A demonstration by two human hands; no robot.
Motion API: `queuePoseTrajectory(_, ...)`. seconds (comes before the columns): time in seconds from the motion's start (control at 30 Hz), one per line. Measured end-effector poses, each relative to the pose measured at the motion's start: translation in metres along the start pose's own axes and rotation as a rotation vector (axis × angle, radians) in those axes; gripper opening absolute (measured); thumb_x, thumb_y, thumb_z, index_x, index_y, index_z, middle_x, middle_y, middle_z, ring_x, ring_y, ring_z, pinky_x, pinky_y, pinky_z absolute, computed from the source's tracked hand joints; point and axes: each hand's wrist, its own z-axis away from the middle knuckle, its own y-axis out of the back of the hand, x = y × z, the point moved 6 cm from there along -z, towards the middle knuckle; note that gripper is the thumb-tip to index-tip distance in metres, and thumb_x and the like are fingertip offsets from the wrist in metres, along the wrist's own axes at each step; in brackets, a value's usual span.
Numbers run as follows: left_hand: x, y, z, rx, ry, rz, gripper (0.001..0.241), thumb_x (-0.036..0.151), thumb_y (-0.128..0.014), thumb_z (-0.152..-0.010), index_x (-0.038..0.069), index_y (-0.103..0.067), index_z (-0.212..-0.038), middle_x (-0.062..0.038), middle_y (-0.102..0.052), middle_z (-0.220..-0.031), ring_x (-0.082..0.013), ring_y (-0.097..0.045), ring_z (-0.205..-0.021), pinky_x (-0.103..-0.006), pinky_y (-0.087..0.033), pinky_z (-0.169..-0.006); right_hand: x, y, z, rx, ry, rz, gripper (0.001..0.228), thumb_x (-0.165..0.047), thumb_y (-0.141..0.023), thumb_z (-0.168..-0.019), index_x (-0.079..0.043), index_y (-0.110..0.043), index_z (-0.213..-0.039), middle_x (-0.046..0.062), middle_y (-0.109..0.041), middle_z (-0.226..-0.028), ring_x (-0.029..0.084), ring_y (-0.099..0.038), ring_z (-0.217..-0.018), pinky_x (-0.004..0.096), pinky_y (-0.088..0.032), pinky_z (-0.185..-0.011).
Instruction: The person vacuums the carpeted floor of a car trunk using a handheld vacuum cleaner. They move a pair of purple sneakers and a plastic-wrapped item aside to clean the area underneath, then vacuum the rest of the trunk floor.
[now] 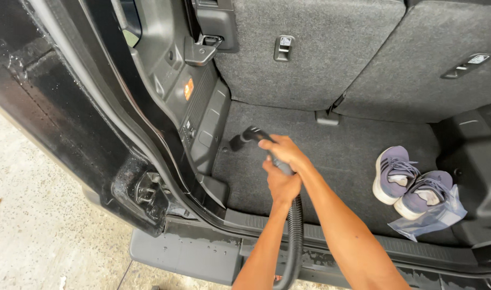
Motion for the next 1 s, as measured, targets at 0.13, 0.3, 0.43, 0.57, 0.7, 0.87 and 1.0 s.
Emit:
queuePoseTrajectory(0.13, 0.039, 0.015, -0.004, -0.158, -0.041, -0.048, 0.071, 0.007, -0.07, -0.067, 0.002, -0.04, -0.132, -0.025, -0.068, -0.102, -0.0412, -0.069, -0.1, -0.0509, -0.052, -0.088, -0.008, 0.009, -0.005, 0.2, -0.169, -0.116, 0.073, -0.036, -0.071, -0.088, 0.002, -0.045, -0.144, 0.022, -0.068, -0.102, 0.023, -0.074, -0.078, 0.035, -0.066, -0.062)
queuePoseTrajectory(0.3, 0.019, 0.012, -0.029, -0.007, -0.055, 0.087, 0.09, 0.031, -0.082, -0.067, 0.004, -0.034, -0.138, -0.031, -0.065, -0.111, -0.0448, -0.067, -0.106, -0.0541, -0.054, -0.085, -0.019, -0.011, -0.024, -0.009, -0.042, 0.185, 0.072, -0.042, -0.067, -0.089, -0.002, -0.048, -0.146, 0.015, -0.071, -0.08, 0.02, -0.071, -0.068, 0.034, -0.058, -0.062)
queuePoseTrajectory(0.43, 0.021, 0.007, -0.037, 0.109, -0.04, 0.102, 0.097, 0.035, -0.084, -0.07, 0.008, -0.026, -0.143, -0.027, -0.066, -0.111, -0.0431, -0.069, -0.103, -0.0577, -0.056, -0.082, -0.046, -0.017, -0.017, -0.131, -0.008, 0.183, 0.057, -0.038, -0.07, -0.086, -0.011, -0.062, -0.136, 0.014, -0.071, -0.073, 0.019, -0.072, -0.067, 0.03, -0.058, -0.063)
queuePoseTrajectory(0.57, 0.058, 0.017, -0.037, -0.051, -0.066, -0.056, 0.068, 0.011, -0.068, -0.07, 0.003, -0.036, -0.13, -0.026, -0.066, -0.101, -0.0442, -0.069, -0.096, -0.0536, -0.055, -0.078, 0.0, 0.002, -0.072, 0.096, -0.123, 0.025, 0.069, -0.047, -0.071, -0.087, -0.008, -0.056, -0.141, 0.009, -0.072, -0.071, 0.016, -0.072, -0.063, 0.03, -0.058, -0.058)
queuePoseTrajectory(0.7, 0.059, 0.019, -0.056, -0.083, -0.062, -0.008, 0.067, 0.009, -0.068, -0.069, 0.002, -0.037, -0.128, -0.029, -0.066, -0.105, -0.0455, -0.067, -0.103, -0.0534, -0.053, -0.084, 0.002, -0.008, -0.095, 0.066, -0.034, 0.043, 0.045, -0.045, -0.07, -0.09, -0.013, -0.069, -0.121, 0.008, -0.069, -0.063, 0.018, -0.07, -0.056, 0.03, -0.057, -0.054)
queuePoseTrajectory(0.87, 0.044, 0.004, -0.08, 0.035, -0.044, 0.232, 0.087, 0.025, -0.075, -0.073, 0.003, -0.029, -0.144, -0.033, -0.054, -0.128, -0.0473, -0.053, -0.124, -0.0588, -0.044, -0.098, -0.05, -0.026, -0.087, -0.117, 0.117, 0.367, 0.05, -0.047, -0.065, -0.091, -0.016, -0.061, -0.129, 0.013, -0.072, -0.083, 0.023, -0.072, -0.077, 0.036, -0.057, -0.071)
queuePoseTrajectory(1.0, 0.04, -0.008, -0.099, 0.063, -0.056, 0.443, 0.099, 0.025, -0.076, -0.081, 0.0, -0.016, -0.156, -0.03, -0.026, -0.158, -0.0423, -0.026, -0.148, -0.0577, -0.025, -0.119, -0.07, -0.031, -0.088, -0.272, 0.172, 0.591, 0.065, -0.045, -0.064, -0.091, -0.015, -0.052, -0.147, 0.02, -0.072, -0.11, 0.029, -0.073, -0.093, 0.038, -0.057, -0.08)
